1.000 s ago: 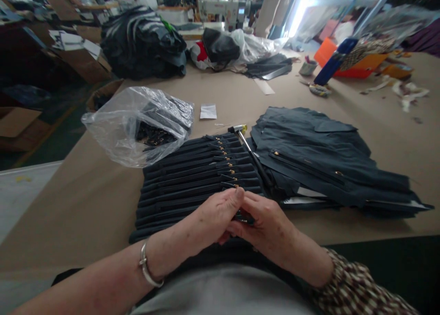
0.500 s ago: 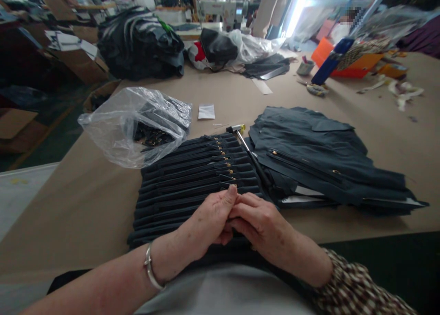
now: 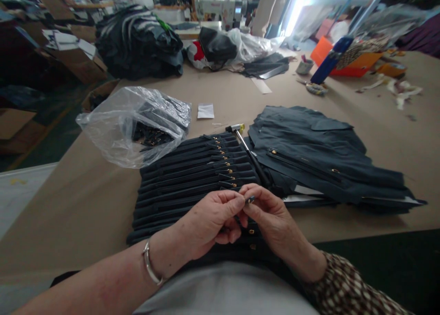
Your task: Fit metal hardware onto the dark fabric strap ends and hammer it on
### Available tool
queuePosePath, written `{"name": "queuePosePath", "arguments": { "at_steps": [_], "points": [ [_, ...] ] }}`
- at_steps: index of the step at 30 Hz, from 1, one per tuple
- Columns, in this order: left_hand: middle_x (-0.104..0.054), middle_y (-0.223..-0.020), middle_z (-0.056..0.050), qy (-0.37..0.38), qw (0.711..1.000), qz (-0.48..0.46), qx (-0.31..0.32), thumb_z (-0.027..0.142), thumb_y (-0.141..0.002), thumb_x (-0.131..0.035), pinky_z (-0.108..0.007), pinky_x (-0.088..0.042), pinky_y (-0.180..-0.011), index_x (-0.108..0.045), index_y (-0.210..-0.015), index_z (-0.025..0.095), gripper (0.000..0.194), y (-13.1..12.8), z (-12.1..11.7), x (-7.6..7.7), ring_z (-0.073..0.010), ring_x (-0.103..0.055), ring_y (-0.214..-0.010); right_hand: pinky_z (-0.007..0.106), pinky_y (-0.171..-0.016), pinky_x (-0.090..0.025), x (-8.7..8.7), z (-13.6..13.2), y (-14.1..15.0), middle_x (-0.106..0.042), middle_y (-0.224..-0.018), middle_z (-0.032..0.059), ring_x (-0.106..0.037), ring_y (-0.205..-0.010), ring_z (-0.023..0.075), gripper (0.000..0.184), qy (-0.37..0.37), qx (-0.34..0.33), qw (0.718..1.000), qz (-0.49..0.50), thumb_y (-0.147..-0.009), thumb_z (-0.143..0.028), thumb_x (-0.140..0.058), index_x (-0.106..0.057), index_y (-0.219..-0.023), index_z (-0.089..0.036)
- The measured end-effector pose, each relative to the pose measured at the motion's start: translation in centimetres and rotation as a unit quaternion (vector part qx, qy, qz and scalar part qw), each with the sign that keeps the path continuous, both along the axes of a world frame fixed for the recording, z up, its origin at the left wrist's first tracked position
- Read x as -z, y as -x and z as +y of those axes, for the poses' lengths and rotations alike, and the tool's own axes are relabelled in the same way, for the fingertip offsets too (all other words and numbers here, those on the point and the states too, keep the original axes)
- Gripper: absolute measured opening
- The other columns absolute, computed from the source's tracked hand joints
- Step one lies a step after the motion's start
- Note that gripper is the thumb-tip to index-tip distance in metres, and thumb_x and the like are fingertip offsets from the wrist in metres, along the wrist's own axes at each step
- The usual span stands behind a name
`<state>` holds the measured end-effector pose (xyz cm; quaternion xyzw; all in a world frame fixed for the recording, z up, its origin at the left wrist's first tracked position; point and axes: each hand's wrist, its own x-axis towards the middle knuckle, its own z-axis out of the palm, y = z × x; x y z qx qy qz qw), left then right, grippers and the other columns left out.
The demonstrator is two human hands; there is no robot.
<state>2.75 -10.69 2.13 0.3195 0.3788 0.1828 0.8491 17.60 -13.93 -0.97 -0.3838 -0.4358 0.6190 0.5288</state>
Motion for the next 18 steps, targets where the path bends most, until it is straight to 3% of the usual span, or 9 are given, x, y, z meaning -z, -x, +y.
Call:
{"name": "queuePosePath", "arguments": {
  "at_steps": [4, 8, 12, 15, 18],
  "points": [
    [-0.047, -0.051, 0.006, -0.04, 0.996, 0.078, -0.011, 0.045, -0.079, -0.063, -0.014, -0.024, -0.036, -0.05, -0.066, 0.017, 0.033, -0.2, 0.0, 0.2, -0.0034, -0.041, -0.039, 0.02, -0.059, -0.048, -0.1, -0.5, -0.4, -0.053, -0.083, -0.0015, -0.054, -0.067, 0.0092, 0.005, -0.037, 0.043, 0.993, -0.1, -0.083, -0.022, -0.062, -0.058, -0.084, -0.021],
    [-0.045, -0.043, 0.007, -0.134, 0.98, 0.142, 0.036, 0.047, -0.08, -0.056, -0.017, -0.025, -0.036, -0.053, -0.062, 0.017, 0.035, -0.3, -0.1, 0.6, -0.0047, -0.036, -0.036, 0.018, -0.052, -0.042, -0.6, -0.9, -1.7, -0.054, -0.064, -0.0042, -0.049, -0.055, 0.0077, 0.003, -0.098, 0.043, 0.955, -0.277, -0.082, -0.017, -0.061, -0.059, -0.081, -0.019],
    [-0.048, -0.048, 0.007, -0.202, 0.957, 0.198, 0.07, 0.037, -0.078, -0.055, -0.019, -0.03, -0.041, -0.056, -0.065, 0.017, 0.024, -0.4, -0.3, 0.6, -0.0059, -0.038, -0.041, 0.018, -0.048, -0.041, -0.5, -1.6, -2.6, -0.054, -0.057, -0.0044, -0.05, -0.05, 0.0081, 0.007, -0.044, 0.006, 0.954, -0.297, -0.084, -0.021, -0.057, -0.058, -0.078, -0.018],
    [-0.052, -0.055, 0.005, -0.298, 0.911, 0.255, 0.127, 0.027, -0.078, -0.052, -0.02, -0.034, -0.05, -0.06, -0.066, 0.017, 0.017, -0.4, -0.5, 0.5, -0.0073, -0.044, -0.051, 0.019, -0.049, -0.043, 0.1, -2.3, -2.9, -0.057, -0.058, -0.0032, -0.053, -0.051, 0.0094, 0.007, 0.005, -0.022, 0.953, -0.302, -0.083, -0.023, -0.055, -0.059, -0.08, -0.018],
    [-0.056, -0.059, 0.002, -0.401, 0.835, 0.311, 0.212, 0.028, -0.081, -0.049, -0.022, -0.035, -0.055, -0.06, -0.065, 0.017, 0.022, -0.4, -0.8, 0.6, -0.0095, -0.046, -0.056, 0.019, -0.047, -0.039, 0.5, -3.0, -3.2, -0.054, -0.055, -0.0045, -0.048, -0.048, 0.008, 0.01, 0.005, -0.06, 0.929, -0.366, -0.081, -0.015, -0.052, -0.061, -0.078, -0.017]
  ]
}}
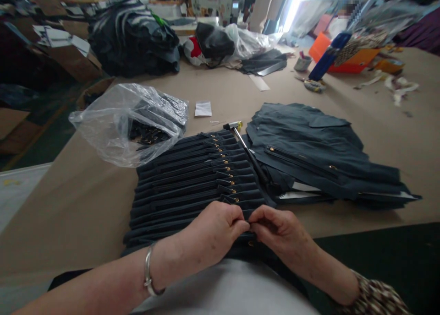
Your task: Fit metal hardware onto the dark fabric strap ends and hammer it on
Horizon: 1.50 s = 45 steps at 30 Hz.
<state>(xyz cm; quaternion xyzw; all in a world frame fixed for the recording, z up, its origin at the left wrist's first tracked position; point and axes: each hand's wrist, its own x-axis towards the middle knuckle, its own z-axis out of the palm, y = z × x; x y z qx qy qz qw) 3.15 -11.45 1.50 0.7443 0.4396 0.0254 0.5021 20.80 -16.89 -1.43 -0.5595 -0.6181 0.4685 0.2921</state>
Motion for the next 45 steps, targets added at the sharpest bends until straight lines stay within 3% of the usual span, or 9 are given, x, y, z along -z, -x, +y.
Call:
{"name": "queuePosePath", "arguments": {
  "at_steps": [5, 9, 13, 17, 20, 22, 27, 30, 45],
  "points": [
    [-0.062, -0.064, -0.002, -0.055, 0.992, 0.087, 0.072, 0.033, -0.086, -0.044, -0.025, -0.034, -0.054, -0.059, -0.067, 0.017, 0.029, -0.5, -0.1, -0.2, -0.0113, -0.048, -0.054, 0.02, -0.054, -0.04, -0.4, -0.2, -0.6, -0.062, -0.064, -0.0027, -0.053, -0.056, 0.0091, 0.016, 0.011, -0.046, 0.997, -0.062, -0.081, -0.011, -0.05, -0.065, -0.082, -0.018],
    [-0.063, -0.066, -0.001, -0.033, 0.997, 0.037, 0.053, 0.031, -0.085, -0.044, -0.025, -0.036, -0.058, -0.063, -0.071, 0.017, 0.027, -0.7, 0.4, -0.2, -0.0117, -0.051, -0.059, 0.02, -0.053, -0.041, -0.5, 0.1, -0.8, -0.061, -0.063, -0.0023, -0.052, -0.055, 0.0093, 0.014, 0.002, -0.046, 0.998, -0.039, -0.087, -0.024, -0.052, -0.064, -0.083, -0.018],
    [-0.053, -0.056, 0.004, 0.105, 0.994, -0.026, 0.001, 0.035, -0.082, -0.045, -0.022, -0.033, -0.05, -0.06, -0.069, 0.018, 0.026, -0.6, 0.8, 0.0, -0.0093, -0.046, -0.05, 0.018, -0.059, -0.043, -0.3, 0.1, -0.9, -0.065, -0.071, -0.001, -0.057, -0.061, 0.0085, 0.013, -0.096, -0.041, 0.994, -0.009, -0.088, -0.019, -0.052, -0.065, -0.087, -0.017],
    [-0.043, -0.045, 0.008, 0.238, 0.97, -0.037, -0.033, 0.036, -0.079, -0.047, -0.021, -0.025, -0.04, -0.054, -0.067, 0.019, 0.022, -0.4, 1.1, 0.0, -0.0077, -0.036, -0.038, 0.02, -0.062, -0.047, -0.6, -0.1, -0.9, -0.067, -0.072, 0.0, -0.061, -0.065, 0.0108, 0.01, -0.01, -0.025, 0.998, 0.065, -0.084, -0.02, -0.057, -0.067, -0.086, -0.018],
    [-0.044, -0.046, 0.007, 0.168, 0.986, -0.008, -0.01, 0.031, -0.076, -0.05, -0.021, -0.026, -0.043, -0.058, -0.068, 0.018, 0.017, -0.3, 1.3, -0.1, -0.008, -0.039, -0.043, 0.021, -0.06, -0.049, -0.8, 0.0, -1.0, -0.066, -0.071, -0.0012, -0.061, -0.063, 0.0114, 0.011, 0.118, 0.005, 0.982, 0.15, -0.079, -0.025, -0.063, -0.066, -0.087, -0.018],
    [-0.049, -0.052, 0.005, 0.091, 0.996, 0.015, 0.021, 0.03, -0.076, -0.05, -0.022, -0.029, -0.047, -0.06, -0.067, 0.018, 0.018, -0.4, 1.4, -0.3, -0.0087, -0.042, -0.049, 0.021, -0.06, -0.048, -0.7, 0.2, -1.2, -0.067, -0.073, -0.0011, -0.06, -0.064, 0.0113, 0.011, 0.134, 0.002, 0.982, 0.135, -0.079, -0.024, -0.063, -0.066, -0.087, -0.018],
    [-0.06, -0.06, -0.001, -0.015, 0.992, 0.097, 0.084, 0.03, -0.079, -0.048, -0.024, -0.033, -0.049, -0.061, -0.065, 0.019, 0.022, -0.5, 1.1, -0.2, -0.0118, -0.049, -0.053, 0.022, -0.063, -0.044, 0.5, 0.2, -1.5, -0.066, -0.075, -0.0008, -0.058, -0.066, 0.0105, 0.018, -0.01, -0.065, 0.996, -0.055, -0.08, -0.008, -0.055, -0.069, -0.083, -0.019],
    [-0.065, -0.066, -0.004, -0.055, 0.987, 0.118, 0.098, 0.031, -0.081, -0.048, -0.025, -0.037, -0.052, -0.064, -0.069, 0.019, 0.023, -0.6, 0.9, 0.1, -0.0142, -0.055, -0.056, 0.021, -0.064, -0.043, 1.3, 0.1, -1.5, -0.065, -0.08, -0.0002, -0.058, -0.069, 0.0102, 0.02, -0.055, -0.094, 0.99, -0.09, -0.083, -0.008, -0.052, -0.067, -0.085, -0.02],
    [-0.068, -0.073, -0.01, -0.129, 0.968, 0.178, 0.12, 0.027, -0.084, -0.041, -0.036, -0.047, -0.063, -0.067, -0.076, 0.017, 0.028, -0.5, 0.3, 0.3, -0.0238, -0.064, -0.066, 0.022, -0.056, -0.035, 1.8, 0.7, -1.1, -0.059, -0.069, -0.0029, -0.05, -0.059, 0.0094, 0.019, -0.065, -0.114, 0.972, -0.195, -0.075, -0.001, -0.049, -0.056, -0.073, -0.018]
  ]
}}
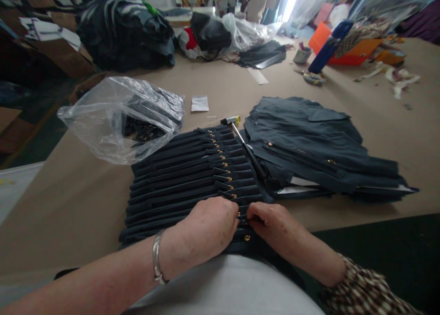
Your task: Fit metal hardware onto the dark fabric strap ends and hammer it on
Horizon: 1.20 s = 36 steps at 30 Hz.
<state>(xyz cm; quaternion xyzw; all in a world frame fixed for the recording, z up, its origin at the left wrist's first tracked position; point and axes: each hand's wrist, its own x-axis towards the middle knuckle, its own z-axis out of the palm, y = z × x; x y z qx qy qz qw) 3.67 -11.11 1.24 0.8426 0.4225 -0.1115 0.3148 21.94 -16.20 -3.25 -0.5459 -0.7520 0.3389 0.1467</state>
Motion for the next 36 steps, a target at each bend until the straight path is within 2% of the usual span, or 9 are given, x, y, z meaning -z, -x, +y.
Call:
{"name": "queuePosePath", "arguments": {
  "at_steps": [3, 6, 8, 12, 18, 20, 26, 31, 36],
  "points": [
    [-0.065, -0.069, -0.006, 0.007, 1.0, -0.023, -0.018, 0.029, -0.084, -0.042, -0.033, -0.044, -0.061, -0.065, -0.074, 0.018, 0.027, 0.7, 0.3, 0.0, -0.0201, -0.06, -0.063, 0.021, -0.055, -0.035, -0.7, 0.4, -0.3, -0.059, -0.07, -0.0031, -0.05, -0.059, 0.0093, 0.017, 0.006, -0.003, 1.0, 0.008, -0.079, -0.003, -0.051, -0.055, -0.074, -0.018],
    [-0.06, -0.067, 0.0, 0.075, 0.984, -0.127, -0.097, 0.042, -0.083, -0.051, -0.027, -0.04, -0.057, -0.063, -0.083, 0.02, 0.025, 1.2, 0.8, -0.4, -0.015, -0.054, -0.061, 0.022, -0.059, -0.038, -2.2, 1.1, 0.0, -0.059, -0.075, -0.0008, -0.053, -0.065, 0.0106, 0.015, -0.05, 0.004, 0.998, 0.029, -0.087, -0.01, -0.05, -0.059, -0.079, -0.019],
    [-0.058, -0.071, 0.002, 0.162, 0.946, -0.226, -0.166, 0.055, -0.083, -0.05, -0.025, -0.04, -0.056, -0.059, -0.101, 0.02, 0.04, 1.2, 1.0, -0.8, -0.0128, -0.051, -0.062, 0.024, -0.063, -0.04, -3.5, 1.5, 0.7, -0.059, -0.078, 0.0012, -0.054, -0.072, 0.0126, 0.016, -0.102, -0.005, 0.993, 0.058, -0.09, -0.016, -0.049, -0.062, -0.083, -0.02],
    [-0.061, -0.092, -0.004, 0.299, 0.834, -0.371, -0.28, 0.068, -0.086, -0.028, -0.026, -0.045, -0.064, -0.047, -0.122, 0.019, 0.064, 0.8, 0.8, -1.4, -0.0134, -0.056, -0.076, 0.032, -0.076, -0.042, -4.9, 2.0, 3.3, -0.063, -0.085, 0.0052, -0.053, -0.083, 0.0188, 0.012, -0.185, -0.034, 0.98, 0.066, -0.088, -0.029, -0.058, -0.065, -0.084, -0.02],
    [-0.061, -0.106, -0.007, 0.314, 0.765, -0.441, -0.349, 0.068, -0.086, -0.033, -0.031, -0.046, -0.083, -0.048, -0.117, 0.02, 0.059, 0.5, 0.1, -1.2, -0.0179, -0.055, -0.101, 0.036, -0.082, -0.042, -3.5, 2.0, 5.1, -0.064, -0.089, 0.006, -0.055, -0.088, 0.0201, 0.012, -0.209, -0.024, 0.973, 0.093, -0.089, -0.019, -0.051, -0.062, -0.087, -0.019],
    [-0.06, -0.103, -0.006, 0.304, 0.779, -0.426, -0.345, 0.066, -0.086, -0.035, -0.029, -0.046, -0.078, -0.051, -0.112, 0.019, 0.056, 0.8, 0.2, -1.2, -0.0171, -0.055, -0.096, 0.033, -0.079, -0.043, -3.3, 2.0, 4.4, -0.064, -0.087, 0.0051, -0.057, -0.085, 0.0177, 0.013, -0.192, -0.018, 0.973, 0.124, -0.091, -0.019, -0.047, -0.059, -0.09, -0.02],
    [-0.052, -0.072, 0.004, 0.191, 0.876, -0.353, -0.267, 0.044, -0.081, -0.058, -0.023, -0.04, -0.062, -0.054, -0.084, 0.018, 0.027, 1.6, 0.2, -1.1, -0.01, -0.047, -0.067, 0.024, -0.067, -0.044, -4.3, 1.6, 1.9, -0.062, -0.086, 0.0034, -0.058, -0.075, 0.0127, 0.016, -0.091, -0.022, 0.991, 0.096, -0.095, -0.017, -0.041, -0.057, -0.097, -0.019],
    [-0.057, -0.066, 0.003, 0.113, 0.95, -0.251, -0.15, 0.032, -0.085, -0.051, -0.024, -0.037, -0.06, -0.058, -0.071, 0.018, 0.021, 1.6, -0.6, -0.8, -0.0099, -0.049, -0.063, 0.024, -0.073, -0.046, -4.9, 0.1, 1.1, -0.063, -0.094, 0.0024, -0.059, -0.082, 0.0126, 0.022, -0.006, -0.047, 0.995, 0.085, -0.093, -0.011, -0.041, -0.059, -0.102, -0.021],
    [-0.063, -0.068, 0.0, 0.114, 0.975, -0.186, -0.046, 0.031, -0.087, -0.044, -0.023, -0.039, -0.058, -0.063, -0.073, 0.018, 0.026, 1.2, -1.3, -0.8, -0.0112, -0.052, -0.061, 0.021, -0.065, -0.045, -4.3, -1.5, 0.2, -0.067, -0.079, -0.0022, -0.061, -0.07, 0.0112, 0.015, 0.066, -0.028, 0.994, 0.081, -0.091, -0.016, -0.05, -0.063, -0.092, -0.023]
  ]
}}
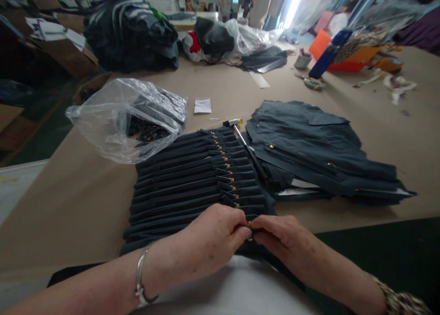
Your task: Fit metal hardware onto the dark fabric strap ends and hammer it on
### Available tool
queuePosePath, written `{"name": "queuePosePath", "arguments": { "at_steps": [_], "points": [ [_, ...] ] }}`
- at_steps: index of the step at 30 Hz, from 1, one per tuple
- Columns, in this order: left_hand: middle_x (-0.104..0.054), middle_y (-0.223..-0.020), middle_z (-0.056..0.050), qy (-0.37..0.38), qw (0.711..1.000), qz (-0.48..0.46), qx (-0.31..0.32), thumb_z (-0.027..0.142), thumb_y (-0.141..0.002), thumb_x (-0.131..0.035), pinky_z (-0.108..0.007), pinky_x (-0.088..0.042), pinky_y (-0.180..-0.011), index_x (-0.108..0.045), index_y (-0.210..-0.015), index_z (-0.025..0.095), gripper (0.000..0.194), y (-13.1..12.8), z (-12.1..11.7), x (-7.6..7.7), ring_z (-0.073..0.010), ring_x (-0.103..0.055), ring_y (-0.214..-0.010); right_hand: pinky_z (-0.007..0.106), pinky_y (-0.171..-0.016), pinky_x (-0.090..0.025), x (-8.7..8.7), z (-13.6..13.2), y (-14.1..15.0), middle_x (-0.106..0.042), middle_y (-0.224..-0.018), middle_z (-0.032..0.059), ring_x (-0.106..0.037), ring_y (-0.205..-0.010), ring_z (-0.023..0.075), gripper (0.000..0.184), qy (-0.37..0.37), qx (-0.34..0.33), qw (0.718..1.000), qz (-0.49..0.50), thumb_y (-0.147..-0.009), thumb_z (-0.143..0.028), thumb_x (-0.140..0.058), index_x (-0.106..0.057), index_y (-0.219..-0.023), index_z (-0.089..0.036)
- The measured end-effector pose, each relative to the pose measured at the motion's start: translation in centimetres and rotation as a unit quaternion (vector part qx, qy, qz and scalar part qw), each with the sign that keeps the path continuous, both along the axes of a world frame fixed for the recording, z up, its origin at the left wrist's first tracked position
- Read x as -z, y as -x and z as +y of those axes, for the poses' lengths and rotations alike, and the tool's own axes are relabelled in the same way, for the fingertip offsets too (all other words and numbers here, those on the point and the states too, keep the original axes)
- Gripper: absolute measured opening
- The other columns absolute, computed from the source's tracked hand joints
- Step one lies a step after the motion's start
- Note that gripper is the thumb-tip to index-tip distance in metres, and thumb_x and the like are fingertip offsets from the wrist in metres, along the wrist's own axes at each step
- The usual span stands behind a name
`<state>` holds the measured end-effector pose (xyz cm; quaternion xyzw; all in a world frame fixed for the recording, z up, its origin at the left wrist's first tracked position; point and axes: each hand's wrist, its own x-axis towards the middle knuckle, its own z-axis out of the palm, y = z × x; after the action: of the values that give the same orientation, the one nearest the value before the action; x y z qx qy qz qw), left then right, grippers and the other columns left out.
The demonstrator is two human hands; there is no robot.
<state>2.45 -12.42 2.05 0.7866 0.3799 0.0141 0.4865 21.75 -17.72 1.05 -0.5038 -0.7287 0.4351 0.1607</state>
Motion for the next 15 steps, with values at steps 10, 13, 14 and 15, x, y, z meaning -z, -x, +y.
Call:
{"name": "queuePosePath", "arguments": {
  "at_steps": [10, 13, 14, 15],
  "points": [
    [-0.068, -0.071, -0.008, -0.117, 0.98, 0.151, 0.05, 0.033, -0.088, -0.037, -0.036, -0.047, -0.061, -0.064, -0.074, 0.019, 0.033, -0.3, -1.4, 1.4, -0.0229, -0.063, -0.062, 0.023, -0.066, -0.047, 5.2, -2.0, 0.0, -0.067, -0.079, -0.001, -0.062, -0.071, 0.012, 0.017, -0.027, 0.066, 0.997, 0.024, -0.084, -0.008, -0.052, -0.063, -0.086, -0.021],
    [-0.069, -0.072, -0.009, -0.112, 0.98, 0.159, 0.05, 0.033, -0.088, -0.037, -0.039, -0.049, -0.062, -0.064, -0.075, 0.019, 0.033, -0.5, -1.3, 1.2, -0.0252, -0.065, -0.064, 0.023, -0.063, -0.046, 5.6, -2.0, 0.1, -0.065, -0.076, -0.0015, -0.061, -0.068, 0.0129, 0.021, -0.037, 0.074, 0.997, 0.006, -0.079, -0.003, -0.051, -0.061, -0.082, -0.022],
    [-0.069, -0.073, -0.009, -0.113, 0.979, 0.162, 0.051, 0.033, -0.088, -0.037, -0.04, -0.049, -0.062, -0.064, -0.075, 0.018, 0.034, -0.5, -1.3, 1.0, -0.0262, -0.065, -0.064, 0.024, -0.062, -0.045, 5.6, -2.0, 0.1, -0.065, -0.075, -0.0015, -0.061, -0.068, 0.0132, 0.022, -0.04, 0.076, 0.996, -0.001, -0.078, -0.002, -0.05, -0.059, -0.08, -0.022],
    [-0.069, -0.073, -0.01, -0.114, 0.978, 0.164, 0.052, 0.032, -0.089, -0.036, -0.041, -0.049, -0.062, -0.065, -0.075, 0.018, 0.034, -0.6, -1.3, 0.8, -0.0272, -0.065, -0.065, 0.024, -0.061, -0.045, 5.5, -1.9, 0.2, -0.064, -0.074, -0.0016, -0.06, -0.067, 0.0135, 0.023, -0.043, 0.078, 0.996, -0.01, -0.077, -0.001, -0.048, -0.058, -0.078, -0.022]
  ]
}}
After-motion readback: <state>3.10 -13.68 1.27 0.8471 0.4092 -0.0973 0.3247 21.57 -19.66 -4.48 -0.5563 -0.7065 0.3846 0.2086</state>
